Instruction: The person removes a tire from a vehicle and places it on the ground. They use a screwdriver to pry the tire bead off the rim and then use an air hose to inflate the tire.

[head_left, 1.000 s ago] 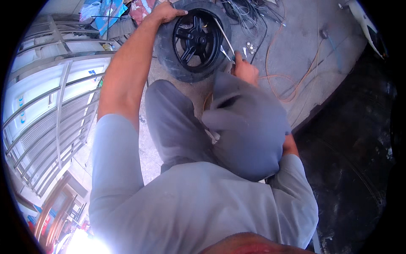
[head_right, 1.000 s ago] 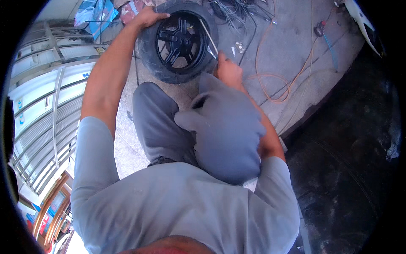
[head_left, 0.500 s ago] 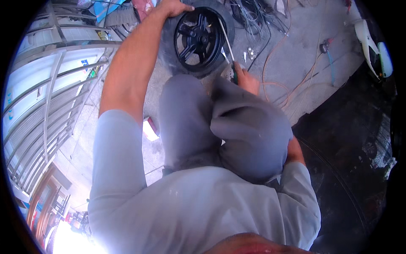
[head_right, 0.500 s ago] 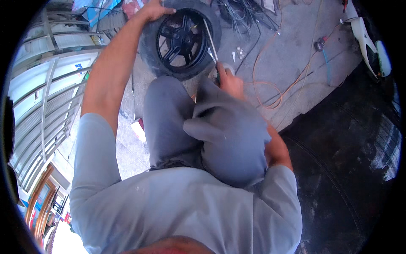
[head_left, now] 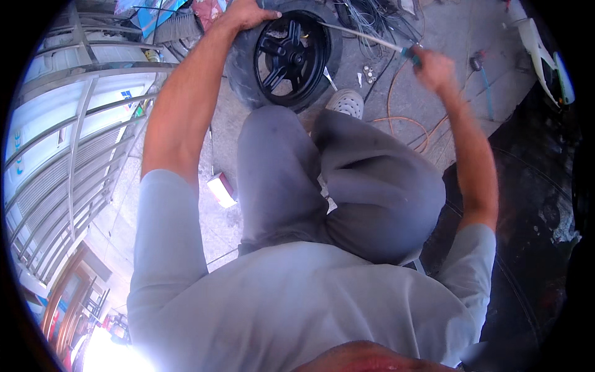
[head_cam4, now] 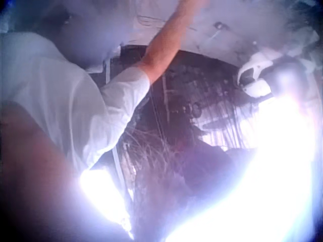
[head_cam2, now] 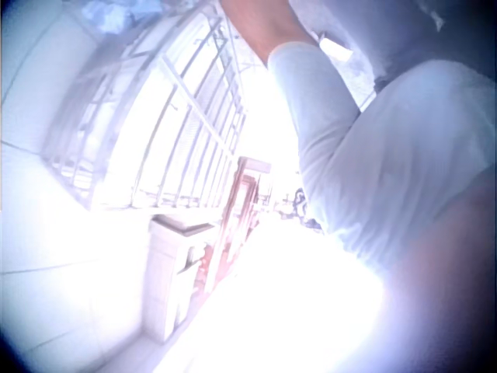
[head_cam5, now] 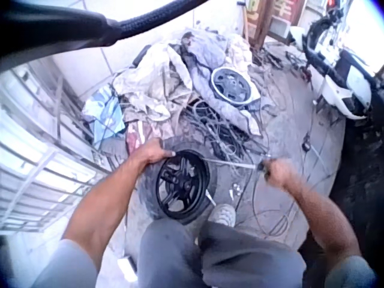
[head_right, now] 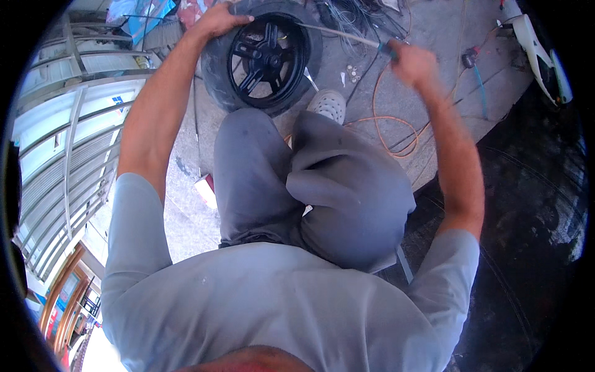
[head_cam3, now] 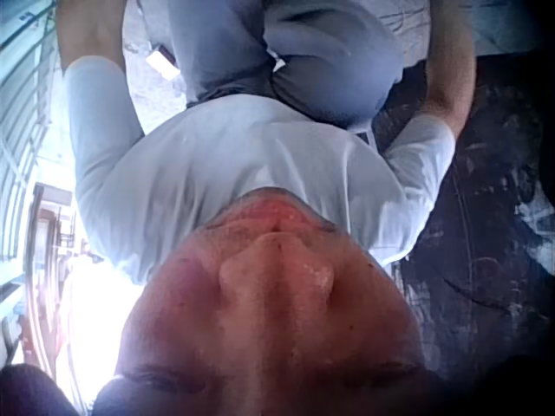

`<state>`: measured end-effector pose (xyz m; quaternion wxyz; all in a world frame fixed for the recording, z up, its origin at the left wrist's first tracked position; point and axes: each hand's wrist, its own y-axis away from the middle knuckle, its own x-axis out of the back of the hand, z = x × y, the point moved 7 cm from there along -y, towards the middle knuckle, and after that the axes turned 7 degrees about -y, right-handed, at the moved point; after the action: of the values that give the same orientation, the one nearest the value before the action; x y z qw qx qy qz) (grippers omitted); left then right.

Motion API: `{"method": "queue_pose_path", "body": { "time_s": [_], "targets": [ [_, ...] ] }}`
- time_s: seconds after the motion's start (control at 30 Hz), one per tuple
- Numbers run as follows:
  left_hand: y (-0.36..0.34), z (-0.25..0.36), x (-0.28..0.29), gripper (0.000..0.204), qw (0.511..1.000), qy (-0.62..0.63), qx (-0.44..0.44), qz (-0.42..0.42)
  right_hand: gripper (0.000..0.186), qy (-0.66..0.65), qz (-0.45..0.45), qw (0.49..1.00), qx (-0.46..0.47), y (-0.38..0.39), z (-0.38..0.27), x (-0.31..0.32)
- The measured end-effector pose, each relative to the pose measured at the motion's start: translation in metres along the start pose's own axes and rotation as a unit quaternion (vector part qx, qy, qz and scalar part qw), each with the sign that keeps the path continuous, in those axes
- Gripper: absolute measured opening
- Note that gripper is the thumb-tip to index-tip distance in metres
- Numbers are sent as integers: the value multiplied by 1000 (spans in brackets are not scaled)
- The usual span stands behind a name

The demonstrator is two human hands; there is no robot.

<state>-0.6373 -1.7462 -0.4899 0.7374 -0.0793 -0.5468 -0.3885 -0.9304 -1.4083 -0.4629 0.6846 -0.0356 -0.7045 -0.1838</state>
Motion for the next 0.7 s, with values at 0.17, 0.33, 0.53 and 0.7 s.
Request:
{"method": "queue_pose_path", "body": {
  "time_s": [0.17, 0.33, 0.53, 0.7],
  "targets": [
    [15, 25, 5, 89, 999, 37, 6, -27, 35, 151, 85, 985, -8, -104, 84, 18],
    [5, -22, -28, 88, 999, 45, -23, -1, 13, 110, 117, 982, -99, -155, 39, 38],
    [53, -32, -9, 97, 995, 4, -51, 89, 17, 111, 215, 969, 52, -81, -23, 129],
    [135, -11, 19, 93, 983, 75, -108, 128, 11, 182, 316, 923, 119, 72, -111, 202]
  ]
}}
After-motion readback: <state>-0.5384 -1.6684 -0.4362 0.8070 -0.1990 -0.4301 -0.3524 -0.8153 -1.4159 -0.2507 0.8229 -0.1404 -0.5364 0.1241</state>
